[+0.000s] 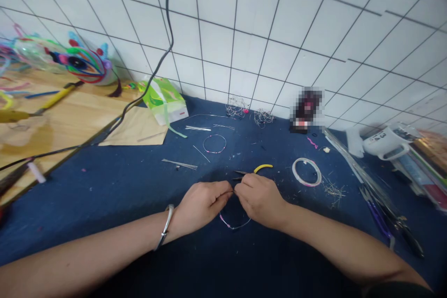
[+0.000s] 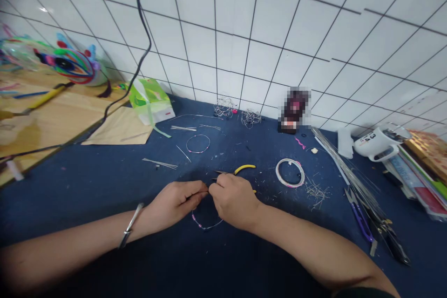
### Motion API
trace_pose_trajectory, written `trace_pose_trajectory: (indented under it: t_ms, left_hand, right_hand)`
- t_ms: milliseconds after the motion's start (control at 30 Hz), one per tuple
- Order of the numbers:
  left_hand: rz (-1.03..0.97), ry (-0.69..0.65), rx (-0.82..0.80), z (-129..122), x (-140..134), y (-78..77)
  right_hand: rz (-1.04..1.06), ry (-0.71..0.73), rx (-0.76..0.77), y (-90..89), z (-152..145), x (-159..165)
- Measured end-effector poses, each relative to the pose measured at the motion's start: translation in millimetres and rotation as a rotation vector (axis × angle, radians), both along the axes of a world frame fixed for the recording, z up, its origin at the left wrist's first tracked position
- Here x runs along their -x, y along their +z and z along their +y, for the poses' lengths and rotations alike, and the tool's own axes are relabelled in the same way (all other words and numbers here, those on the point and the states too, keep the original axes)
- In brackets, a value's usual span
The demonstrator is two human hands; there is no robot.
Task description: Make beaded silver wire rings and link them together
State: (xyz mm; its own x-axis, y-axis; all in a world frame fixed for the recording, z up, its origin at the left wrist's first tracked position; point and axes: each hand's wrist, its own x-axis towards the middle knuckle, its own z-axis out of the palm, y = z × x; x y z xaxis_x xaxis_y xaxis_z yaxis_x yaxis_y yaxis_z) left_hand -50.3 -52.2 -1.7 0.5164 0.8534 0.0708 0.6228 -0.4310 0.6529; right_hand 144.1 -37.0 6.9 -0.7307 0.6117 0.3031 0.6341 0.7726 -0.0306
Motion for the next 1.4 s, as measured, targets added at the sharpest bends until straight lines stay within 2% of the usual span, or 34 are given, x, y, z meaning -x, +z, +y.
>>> trace_pose_trajectory:
  t_ms: [233,667,1167,1400]
  left_hand:
    - [0.058,-0.006,-0.031,-2,-1,-2.4]
    - [-0.071,0.015,0.086,0,5,4.8]
    - [0.030,-0.125,-0.005,1,4,2.3]
    - [-0.105,-0.036,0.124,1,5,2.5]
  right_hand:
    - [-0.010,0.029,0.025,-4.6,-1,0]
    - [0.137,-0.051,0.282,-11.8,0,-7]
    - [0.041,-0.011,0.226,-12.2,-7,-8]
    - [0.125,-0.052,0.231,-15.3,-5,-8]
